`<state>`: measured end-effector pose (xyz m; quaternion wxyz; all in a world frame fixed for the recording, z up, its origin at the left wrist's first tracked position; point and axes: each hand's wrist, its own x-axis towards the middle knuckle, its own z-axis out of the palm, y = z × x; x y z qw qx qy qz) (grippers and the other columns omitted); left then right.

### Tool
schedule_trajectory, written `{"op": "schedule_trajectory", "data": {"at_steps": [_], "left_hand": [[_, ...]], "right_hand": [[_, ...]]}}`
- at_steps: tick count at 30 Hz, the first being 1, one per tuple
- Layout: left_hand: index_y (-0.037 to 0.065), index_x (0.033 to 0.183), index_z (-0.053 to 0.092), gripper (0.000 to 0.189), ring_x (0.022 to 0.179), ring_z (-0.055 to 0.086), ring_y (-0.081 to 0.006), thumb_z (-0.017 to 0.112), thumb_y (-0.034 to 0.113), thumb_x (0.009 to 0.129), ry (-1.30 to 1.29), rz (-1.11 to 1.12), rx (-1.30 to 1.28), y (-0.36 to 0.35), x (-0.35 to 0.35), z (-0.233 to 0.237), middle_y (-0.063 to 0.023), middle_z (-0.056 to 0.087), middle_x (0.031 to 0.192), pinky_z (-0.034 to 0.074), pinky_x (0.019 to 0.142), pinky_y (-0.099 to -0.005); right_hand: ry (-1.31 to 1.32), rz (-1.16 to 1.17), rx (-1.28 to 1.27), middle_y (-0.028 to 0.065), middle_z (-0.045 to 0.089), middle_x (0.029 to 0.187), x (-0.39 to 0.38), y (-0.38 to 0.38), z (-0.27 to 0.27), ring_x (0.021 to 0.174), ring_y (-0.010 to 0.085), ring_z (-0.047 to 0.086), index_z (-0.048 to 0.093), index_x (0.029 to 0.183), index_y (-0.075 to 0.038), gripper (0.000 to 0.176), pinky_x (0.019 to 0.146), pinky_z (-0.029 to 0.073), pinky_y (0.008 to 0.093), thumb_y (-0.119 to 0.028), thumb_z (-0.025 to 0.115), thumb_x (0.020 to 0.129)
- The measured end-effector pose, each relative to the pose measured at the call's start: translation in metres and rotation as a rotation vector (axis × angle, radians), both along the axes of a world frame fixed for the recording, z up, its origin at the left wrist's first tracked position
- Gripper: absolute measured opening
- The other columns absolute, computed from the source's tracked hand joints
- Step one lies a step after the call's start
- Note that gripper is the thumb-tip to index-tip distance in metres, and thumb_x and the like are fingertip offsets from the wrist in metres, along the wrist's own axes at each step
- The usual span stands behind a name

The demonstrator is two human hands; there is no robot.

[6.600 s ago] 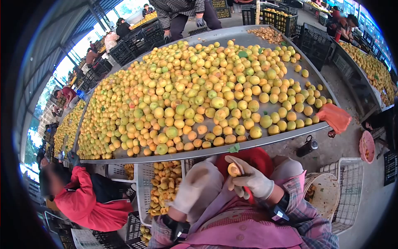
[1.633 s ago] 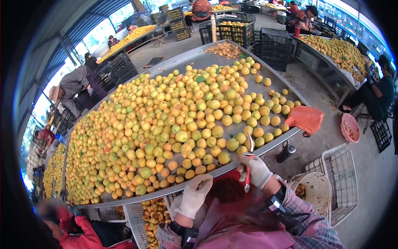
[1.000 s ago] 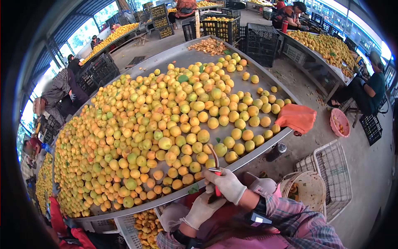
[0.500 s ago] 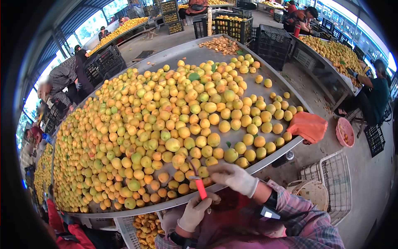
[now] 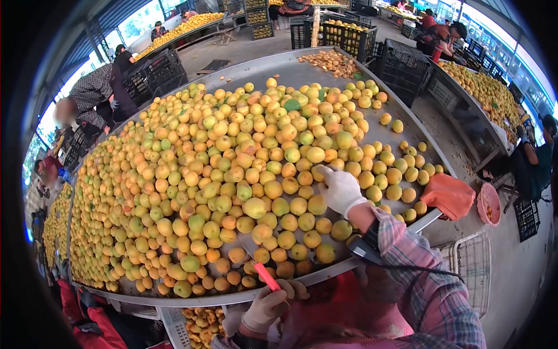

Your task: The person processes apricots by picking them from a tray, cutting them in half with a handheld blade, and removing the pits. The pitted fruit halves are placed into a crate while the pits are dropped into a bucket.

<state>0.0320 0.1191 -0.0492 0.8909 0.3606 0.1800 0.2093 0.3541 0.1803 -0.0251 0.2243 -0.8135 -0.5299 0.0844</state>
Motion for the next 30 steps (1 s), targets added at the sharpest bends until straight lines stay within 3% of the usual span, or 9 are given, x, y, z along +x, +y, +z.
{"op": "schedule_trajectory", "data": {"at_steps": [7,13,15,16,23,25,27,29,30], "left_hand": [[0.001,0.096,0.055,0.014,0.104,0.060,-0.0287,0.046,0.011,0.089,-0.031,-0.040,0.026,0.001,-0.002,-0.003,-0.0174,0.058,0.108,0.045,0.098,-0.0413],[0.000,0.088,0.054,0.009,0.096,0.061,-0.0278,0.046,0.004,0.090,-0.038,-0.064,0.087,-0.001,0.007,0.004,-0.0167,0.059,0.105,0.050,0.092,-0.0405],[0.002,0.090,0.056,0.023,0.100,0.059,-0.0299,0.053,0.025,0.092,0.012,0.038,0.082,-0.008,0.005,0.003,-0.0153,0.060,0.099,0.050,0.095,-0.0484],[0.003,0.099,0.060,0.025,0.124,0.048,-0.0321,0.063,0.027,0.093,0.037,-0.072,-0.034,-0.002,0.001,-0.001,-0.0160,0.058,0.111,0.047,0.102,-0.0462],[0.005,0.094,0.059,0.021,0.111,0.054,-0.0307,0.061,0.026,0.094,-0.072,0.132,-0.032,-0.003,0.000,0.008,-0.0153,0.058,0.107,0.050,0.089,-0.0396],[0.005,0.096,0.060,0.018,0.093,0.057,-0.0221,0.061,0.023,0.094,-0.053,0.256,-0.025,0.001,0.003,0.007,-0.0106,0.060,0.102,0.049,0.076,-0.0311],[0.004,0.084,0.053,0.025,0.096,0.059,-0.0288,0.053,0.028,0.093,-0.066,0.359,0.103,0.016,0.010,0.014,-0.0130,0.059,0.095,0.051,0.093,-0.0482],[0.004,0.078,0.049,0.020,0.089,0.061,-0.0275,0.055,0.017,0.093,-0.028,0.461,0.069,0.022,0.019,0.014,-0.0119,0.058,0.093,0.055,0.087,-0.0455],[0.003,0.079,0.048,0.016,0.087,0.061,-0.0261,0.054,0.009,0.092,0.243,0.503,0.591,0.028,0.020,0.001,-0.0119,0.058,0.092,0.057,0.082,-0.0429]], "right_hand": [[-0.207,0.062,-0.384,0.0199,0.061,0.121,0.008,0.047,0.007,0.107,0.0345,0.063,0.057,0.125,-0.012,0.044,0.080,0.055,0.0450,-0.020,0.064,0.082],[-0.237,0.018,-0.320,0.0111,0.069,0.105,0.014,0.044,-0.025,0.097,0.0279,0.069,0.051,0.128,-0.015,0.048,0.077,0.054,0.0411,-0.029,0.065,0.085],[-0.220,-0.012,-0.259,0.0112,0.071,0.096,0.013,0.039,-0.030,0.088,0.0292,0.070,0.053,0.123,-0.014,0.047,0.073,0.053,0.0416,-0.034,0.066,0.083],[-0.203,-0.012,-0.263,0.0110,0.071,0.093,0.014,0.035,-0.027,0.087,0.0289,0.070,0.054,0.123,-0.014,0.048,0.073,0.053,0.0414,-0.037,0.065,0.083],[-0.114,0.076,0.030,0.0127,0.068,0.071,0.003,-0.012,-0.019,0.069,0.0318,0.068,0.063,0.111,-0.008,0.047,0.073,0.050,0.0413,-0.045,0.063,0.082],[-0.011,0.082,0.018,0.0131,0.068,0.072,0.003,-0.024,-0.004,0.069,0.0324,0.068,0.063,0.114,-0.008,0.052,0.075,0.051,0.0415,-0.049,0.063,0.082],[0.094,0.113,0.011,0.0137,0.069,0.077,0.006,-0.036,0.008,0.076,0.0324,0.068,0.062,0.116,-0.006,0.052,0.076,0.051,0.0420,-0.048,0.063,0.086],[0.432,0.208,0.113,0.0114,0.072,0.090,0.009,-0.042,0.012,0.087,0.0302,0.069,0.066,0.117,-0.010,0.046,0.081,0.051,0.0409,-0.046,0.060,0.089],[0.581,0.216,-0.010,0.0110,0.072,0.099,0.012,-0.049,0.030,0.093,0.0303,0.068,0.069,0.111,-0.012,0.038,0.082,0.052,0.0405,-0.042,0.058,0.091]]}}
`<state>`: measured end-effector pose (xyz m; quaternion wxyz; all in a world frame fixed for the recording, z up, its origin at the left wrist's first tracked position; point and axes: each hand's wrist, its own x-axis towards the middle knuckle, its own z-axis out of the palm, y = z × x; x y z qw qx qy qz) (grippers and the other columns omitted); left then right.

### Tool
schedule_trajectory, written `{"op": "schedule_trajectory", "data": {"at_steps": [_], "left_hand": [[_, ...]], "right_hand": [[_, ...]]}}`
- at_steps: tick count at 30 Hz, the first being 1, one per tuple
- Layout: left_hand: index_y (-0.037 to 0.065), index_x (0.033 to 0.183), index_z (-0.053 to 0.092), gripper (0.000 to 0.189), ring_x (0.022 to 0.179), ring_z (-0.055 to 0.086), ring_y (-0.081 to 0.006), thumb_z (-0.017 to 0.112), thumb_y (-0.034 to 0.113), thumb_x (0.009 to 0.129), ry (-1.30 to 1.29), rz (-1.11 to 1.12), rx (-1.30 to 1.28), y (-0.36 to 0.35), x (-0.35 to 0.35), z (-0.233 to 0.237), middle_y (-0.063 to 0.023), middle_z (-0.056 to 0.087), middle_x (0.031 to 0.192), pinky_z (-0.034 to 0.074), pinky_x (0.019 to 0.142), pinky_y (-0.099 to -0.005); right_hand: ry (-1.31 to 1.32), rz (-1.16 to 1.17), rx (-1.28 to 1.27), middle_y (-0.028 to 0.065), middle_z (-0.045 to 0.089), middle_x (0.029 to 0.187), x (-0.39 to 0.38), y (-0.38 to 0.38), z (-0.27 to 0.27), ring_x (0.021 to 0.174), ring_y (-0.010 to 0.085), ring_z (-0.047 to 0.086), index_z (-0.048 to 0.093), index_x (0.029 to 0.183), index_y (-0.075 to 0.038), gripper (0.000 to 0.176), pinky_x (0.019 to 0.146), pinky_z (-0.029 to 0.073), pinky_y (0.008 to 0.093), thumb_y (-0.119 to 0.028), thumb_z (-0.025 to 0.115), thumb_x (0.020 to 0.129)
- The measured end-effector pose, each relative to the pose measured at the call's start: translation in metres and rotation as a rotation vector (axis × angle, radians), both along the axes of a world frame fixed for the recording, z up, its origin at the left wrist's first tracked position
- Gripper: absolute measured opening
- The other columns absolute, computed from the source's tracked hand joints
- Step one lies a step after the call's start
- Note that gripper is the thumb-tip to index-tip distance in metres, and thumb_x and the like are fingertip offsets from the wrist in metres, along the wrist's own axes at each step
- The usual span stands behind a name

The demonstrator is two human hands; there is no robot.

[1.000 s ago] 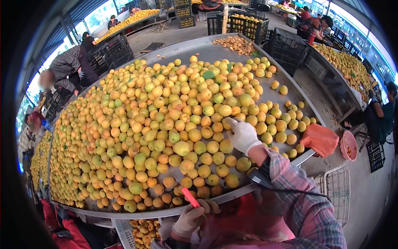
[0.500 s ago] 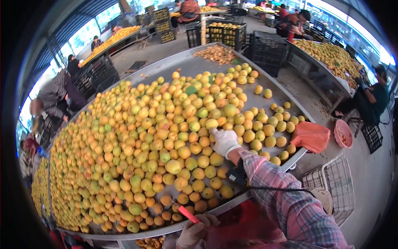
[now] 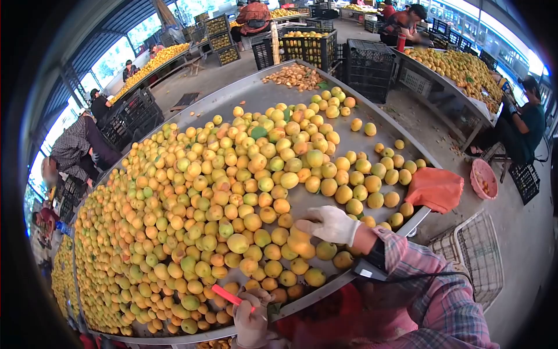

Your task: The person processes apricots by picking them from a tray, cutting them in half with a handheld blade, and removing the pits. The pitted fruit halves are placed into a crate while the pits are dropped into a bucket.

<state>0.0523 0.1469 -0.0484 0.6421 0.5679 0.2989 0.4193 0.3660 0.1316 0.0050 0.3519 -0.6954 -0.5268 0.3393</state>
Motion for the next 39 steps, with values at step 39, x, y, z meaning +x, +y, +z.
{"op": "schedule_trajectory", "data": {"at_steps": [39], "left_hand": [[0.007,0.100,0.062,0.012,0.072,0.060,-0.0109,0.063,0.017,0.094,-0.010,0.016,-0.515,0.003,0.016,0.015,-0.0040,0.065,0.096,0.050,0.058,-0.0243]], "right_hand": [[-1.017,-0.320,-0.183,0.0111,0.068,0.103,0.055,0.111,-0.047,0.109,0.0287,0.060,0.065,0.103,-0.007,0.043,0.096,0.041,0.0415,-0.041,0.068,0.076]]}}
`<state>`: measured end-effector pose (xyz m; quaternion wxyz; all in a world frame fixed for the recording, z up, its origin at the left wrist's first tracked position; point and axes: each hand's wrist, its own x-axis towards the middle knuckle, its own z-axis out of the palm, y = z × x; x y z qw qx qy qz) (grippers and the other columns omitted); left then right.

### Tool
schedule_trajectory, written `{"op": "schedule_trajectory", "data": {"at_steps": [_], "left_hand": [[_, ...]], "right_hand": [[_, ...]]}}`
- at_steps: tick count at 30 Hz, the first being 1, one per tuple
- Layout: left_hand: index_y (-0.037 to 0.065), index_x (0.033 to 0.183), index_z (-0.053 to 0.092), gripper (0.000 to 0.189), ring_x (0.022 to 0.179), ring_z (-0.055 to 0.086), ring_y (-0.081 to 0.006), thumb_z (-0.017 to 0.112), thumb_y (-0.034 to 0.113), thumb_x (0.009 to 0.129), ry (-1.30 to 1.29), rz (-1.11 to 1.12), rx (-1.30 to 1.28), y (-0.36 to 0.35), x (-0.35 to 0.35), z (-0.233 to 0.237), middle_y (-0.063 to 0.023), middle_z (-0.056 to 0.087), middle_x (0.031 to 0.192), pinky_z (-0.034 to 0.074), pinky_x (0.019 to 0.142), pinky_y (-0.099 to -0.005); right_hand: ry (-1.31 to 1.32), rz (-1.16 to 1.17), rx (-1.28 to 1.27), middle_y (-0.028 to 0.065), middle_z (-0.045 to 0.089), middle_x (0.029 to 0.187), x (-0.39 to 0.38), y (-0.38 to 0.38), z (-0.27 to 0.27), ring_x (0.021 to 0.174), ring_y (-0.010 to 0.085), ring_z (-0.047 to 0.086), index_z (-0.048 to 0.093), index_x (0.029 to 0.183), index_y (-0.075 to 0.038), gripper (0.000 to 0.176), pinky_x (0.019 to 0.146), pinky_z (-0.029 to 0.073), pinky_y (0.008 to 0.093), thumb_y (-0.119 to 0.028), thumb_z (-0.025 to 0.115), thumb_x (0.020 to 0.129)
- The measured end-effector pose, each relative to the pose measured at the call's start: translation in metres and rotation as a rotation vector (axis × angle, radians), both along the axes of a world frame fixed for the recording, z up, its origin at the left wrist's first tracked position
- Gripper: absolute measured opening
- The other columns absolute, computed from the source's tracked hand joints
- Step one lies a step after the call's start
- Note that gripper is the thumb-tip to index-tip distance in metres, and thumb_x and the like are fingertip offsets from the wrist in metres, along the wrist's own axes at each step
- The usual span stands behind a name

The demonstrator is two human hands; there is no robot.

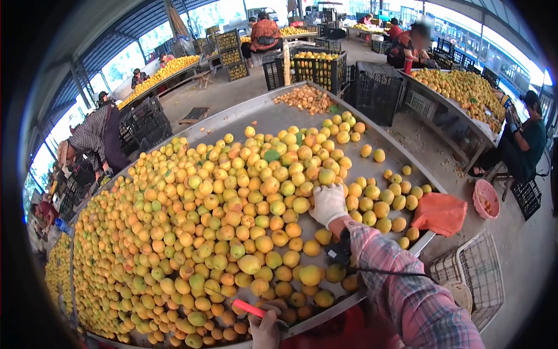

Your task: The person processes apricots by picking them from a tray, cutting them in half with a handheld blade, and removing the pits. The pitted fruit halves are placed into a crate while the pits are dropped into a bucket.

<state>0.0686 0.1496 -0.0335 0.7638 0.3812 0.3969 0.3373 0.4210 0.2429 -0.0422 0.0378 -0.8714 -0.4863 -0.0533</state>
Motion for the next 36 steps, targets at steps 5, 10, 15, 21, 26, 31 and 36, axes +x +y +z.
{"op": "schedule_trajectory", "data": {"at_steps": [5,10,15,21,26,31,36], "left_hand": [[0.006,0.099,0.061,0.010,0.081,0.060,-0.0114,0.061,0.015,0.094,-0.033,-0.046,0.095,0.004,0.001,-0.002,-0.0040,0.063,0.096,0.049,0.061,-0.0235],[0.007,0.098,0.061,0.010,0.080,0.059,-0.0113,0.061,0.016,0.094,-0.022,-0.018,0.106,0.009,0.002,-0.008,-0.0032,0.062,0.095,0.049,0.060,-0.0234],[0.007,0.098,0.061,0.012,0.080,0.058,-0.0111,0.061,0.018,0.093,0.016,-0.025,0.071,0.009,0.001,-0.010,-0.0025,0.061,0.095,0.048,0.060,-0.0231],[0.007,0.098,0.061,0.014,0.080,0.058,-0.0112,0.061,0.019,0.092,0.009,-0.008,0.082,0.010,0.002,-0.003,-0.0029,0.061,0.096,0.047,0.059,-0.0226],[0.006,0.097,0.060,0.014,0.082,0.058,-0.0115,0.061,0.019,0.092,-0.018,0.011,-0.012,0.010,-0.004,0.001,-0.0068,0.063,0.100,0.045,0.061,-0.0217],[0.004,0.096,0.059,0.015,0.088,0.059,-0.0138,0.058,0.019,0.094,-0.069,0.019,-0.078,0.013,-0.012,-0.001,-0.0123,0.062,0.104,0.044,0.067,-0.0210],[0.001,0.094,0.056,0.019,0.099,0.058,-0.0238,0.056,0.019,0.095,-0.220,-0.037,-0.115,0.018,0.001,0.012,-0.0163,0.060,0.106,0.047,0.085,-0.0305]], "right_hand": [[0.095,0.119,0.076,0.0101,0.069,0.085,-0.023,-0.007,-0.002,0.091,0.0292,0.065,0.064,0.100,-0.003,0.050,0.092,0.043,0.0400,-0.046,0.068,0.075],[0.384,0.146,0.294,0.0125,0.069,0.082,-0.054,-0.022,0.014,0.088,0.0286,0.068,0.065,0.104,-0.009,0.043,0.087,0.048,0.0408,-0.046,0.065,0.083],[0.825,0.357,0.398,0.0141,0.069,0.081,-0.077,-0.039,0.038,0.077,0.0336,0.067,0.069,0.094,-0.008,0.029,0.076,0.052,0.0458,-0.036,0.062,0.089],[0.208,0.112,0.405,0.0132,0.067,0.098,-0.021,-0.006,-0.003,0.094,0.0319,0.064,0.067,0.097,-0.008,0.023,0.083,0.049,0.0469,-0.026,0.059,0.085],[-0.025,-0.104,0.192,0.0132,0.064,0.120,0.037,0.009,-0.024,0.114,0.0292,0.059,0.058,0.123,-0.009,0.038,0.096,0.042,0.0452,-0.020,0.056,0.087],[0.112,-0.118,0.273,0.0141,0.064,0.122,0.087,0.011,-0.024,0.117,0.0311,0.058,0.058,0.126,-0.012,0.043,0.093,0.046,0.0452,-0.028,0.060,0.086],[0.194,-0.051,-0.022,0.0156,0.066,0.119,0.098,0.020,-0.005,0.116,0.0325,0.060,0.054,0.134,-0.018,0.052,0.094,0.048,0.0446,-0.041,0.058,0.087]]}}
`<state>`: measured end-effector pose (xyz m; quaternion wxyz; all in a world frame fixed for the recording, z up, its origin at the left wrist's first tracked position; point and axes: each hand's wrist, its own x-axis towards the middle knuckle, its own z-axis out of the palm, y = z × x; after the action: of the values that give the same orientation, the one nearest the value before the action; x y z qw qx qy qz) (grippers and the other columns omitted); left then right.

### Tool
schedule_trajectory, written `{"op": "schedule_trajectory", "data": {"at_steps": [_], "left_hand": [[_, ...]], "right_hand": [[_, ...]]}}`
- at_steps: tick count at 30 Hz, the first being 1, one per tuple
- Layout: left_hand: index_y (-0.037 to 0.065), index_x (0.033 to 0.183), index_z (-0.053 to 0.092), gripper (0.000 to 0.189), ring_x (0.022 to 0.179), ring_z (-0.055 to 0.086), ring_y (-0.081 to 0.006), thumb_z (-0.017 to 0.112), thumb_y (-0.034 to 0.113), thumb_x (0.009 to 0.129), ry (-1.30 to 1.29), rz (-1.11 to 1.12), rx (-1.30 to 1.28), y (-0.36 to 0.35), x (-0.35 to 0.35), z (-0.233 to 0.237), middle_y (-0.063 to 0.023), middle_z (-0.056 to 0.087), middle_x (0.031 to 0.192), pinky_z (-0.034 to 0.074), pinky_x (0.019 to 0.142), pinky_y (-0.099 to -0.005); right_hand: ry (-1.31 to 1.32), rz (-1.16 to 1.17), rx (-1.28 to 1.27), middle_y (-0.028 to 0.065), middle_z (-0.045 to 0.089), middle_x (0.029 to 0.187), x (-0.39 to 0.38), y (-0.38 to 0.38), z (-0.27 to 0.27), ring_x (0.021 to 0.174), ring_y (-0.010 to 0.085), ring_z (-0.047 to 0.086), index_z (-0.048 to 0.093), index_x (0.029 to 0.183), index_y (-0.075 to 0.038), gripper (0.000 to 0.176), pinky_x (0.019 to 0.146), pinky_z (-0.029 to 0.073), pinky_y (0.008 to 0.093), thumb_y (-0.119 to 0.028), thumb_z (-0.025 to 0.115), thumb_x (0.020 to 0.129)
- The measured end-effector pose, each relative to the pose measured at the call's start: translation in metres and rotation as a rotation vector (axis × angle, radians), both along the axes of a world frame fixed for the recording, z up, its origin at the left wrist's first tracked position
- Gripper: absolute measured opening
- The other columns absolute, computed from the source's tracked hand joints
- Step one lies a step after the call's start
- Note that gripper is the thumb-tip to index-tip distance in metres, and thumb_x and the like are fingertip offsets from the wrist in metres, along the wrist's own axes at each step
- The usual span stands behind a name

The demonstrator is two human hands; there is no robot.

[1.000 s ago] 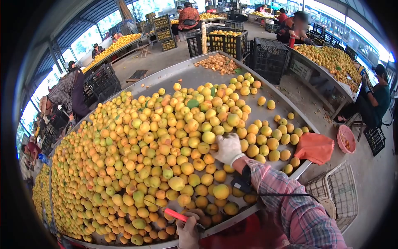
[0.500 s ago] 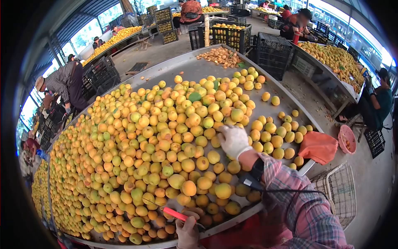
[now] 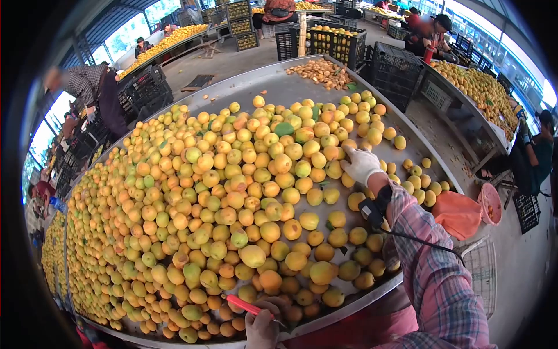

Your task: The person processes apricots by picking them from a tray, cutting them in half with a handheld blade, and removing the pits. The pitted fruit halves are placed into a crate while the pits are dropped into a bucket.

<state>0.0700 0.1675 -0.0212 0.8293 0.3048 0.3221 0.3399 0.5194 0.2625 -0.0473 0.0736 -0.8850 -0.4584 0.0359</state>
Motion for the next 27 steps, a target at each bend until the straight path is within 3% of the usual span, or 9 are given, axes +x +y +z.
{"op": "schedule_trajectory", "data": {"at_steps": [2,6,11,14,18,21,23,25,27], "left_hand": [[0.000,0.094,0.056,0.020,0.100,0.058,-0.0250,0.056,0.020,0.095,0.006,-0.009,-0.010,0.001,-0.003,-0.006,-0.0166,0.060,0.106,0.047,0.088,-0.0332],[-0.001,0.095,0.055,0.020,0.103,0.058,-0.0266,0.054,0.019,0.096,-0.018,0.008,-0.030,0.004,-0.012,-0.023,-0.0167,0.059,0.107,0.046,0.096,-0.0378],[0.000,0.095,0.055,0.019,0.104,0.058,-0.0269,0.052,0.018,0.097,0.019,0.009,-0.032,0.007,-0.007,-0.010,-0.0158,0.059,0.108,0.047,0.095,-0.0386],[0.000,0.097,0.054,0.019,0.105,0.058,-0.0274,0.052,0.019,0.098,-0.030,-0.050,-0.059,0.010,-0.003,0.002,-0.0157,0.059,0.110,0.047,0.096,-0.0395],[0.001,0.099,0.054,0.020,0.106,0.058,-0.0278,0.053,0.021,0.097,-0.124,-0.066,-0.066,0.009,-0.003,-0.003,-0.0160,0.059,0.112,0.046,0.099,-0.0409],[0.002,0.099,0.054,0.020,0.107,0.058,-0.0280,0.053,0.022,0.097,-0.155,-0.049,-0.068,0.008,-0.001,-0.003,-0.0160,0.059,0.112,0.046,0.099,-0.0420],[0.002,0.099,0.054,0.021,0.107,0.058,-0.0281,0.054,0.022,0.097,-0.145,-0.043,-0.047,0.008,-0.004,-0.010,-0.0160,0.059,0.112,0.046,0.100,-0.0423],[0.002,0.099,0.054,0.021,0.107,0.058,-0.0282,0.054,0.023,0.098,-0.134,-0.033,-0.023,0.008,-0.006,-0.017,-0.0160,0.059,0.112,0.046,0.100,-0.0427],[0.002,0.098,0.054,0.023,0.107,0.058,-0.0288,0.054,0.025,0.098,-0.057,-0.013,-0.015,0.008,-0.009,-0.020,-0.0165,0.058,0.111,0.046,0.100,-0.0431]], "right_hand": [[0.219,-0.073,0.032,0.0166,0.066,0.121,0.004,0.006,0.002,0.116,0.0347,0.060,0.048,0.141,-0.018,0.060,0.097,0.047,0.0435,-0.047,0.054,0.089],[0.249,-0.122,0.039,0.0199,0.063,0.126,0.008,0.026,-0.004,0.116,0.0357,0.060,0.044,0.145,-0.020,0.062,0.099,0.047,0.0430,-0.048,0.052,0.090],[0.189,-0.143,0.223,0.0215,0.069,0.108,-0.025,0.016,-0.031,0.100,0.0391,0.066,0.052,0.133,-0.012,0.051,0.086,0.051,0.0492,-0.045,0.046,0.095],[0.363,-0.041,0.406,0.0232,0.069,0.102,-0.045,-0.015,-0.032,0.098,0.0406,0.065,0.054,0.130,-0.009,0.047,0.084,0.051,0.0483,-0.037,0.055,0.093],[0.441,0.071,0.286,0.0190,0.068,0.091,-0.097,-0.043,0.019,0.089,0.0354,0.066,0.056,0.128,-0.009,0.044,0.078,0.052,0.0428,-0.034,0.061,0.092],[0.744,0.290,0.413,0.0147,0.067,0.091,-0.110,-0.047,0.038,0.086,0.0267,0.067,0.058,0.127,-0.009,0.040,0.075,0.053,0.0369,-0.029,0.062,0.093],[1.362,0.051,0.622,0.0115,0.067,0.091,-0.114,-0.041,0.054,0.084,0.0192,0.065,0.061,0.123,-0.007,0.034,0.074,0.052,0.0316,-0.022,0.062,0.093],[0.902,0.122,0.945,0.0120,0.067,0.091,-0.084,-0.013,0.029,0.084,0.0170,0.065,0.064,0.118,-0.005,0.028,0.074,0.052,0.0299,-0.018,0.061,0.093],[0.442,-0.121,0.687,0.0123,0.068,0.102,-0.047,0.007,0.031,0.093,0.0190,0.066,0.064,0.117,-0.001,0.032,0.082,0.052,0.0304,-0.019,0.062,0.091]]}}
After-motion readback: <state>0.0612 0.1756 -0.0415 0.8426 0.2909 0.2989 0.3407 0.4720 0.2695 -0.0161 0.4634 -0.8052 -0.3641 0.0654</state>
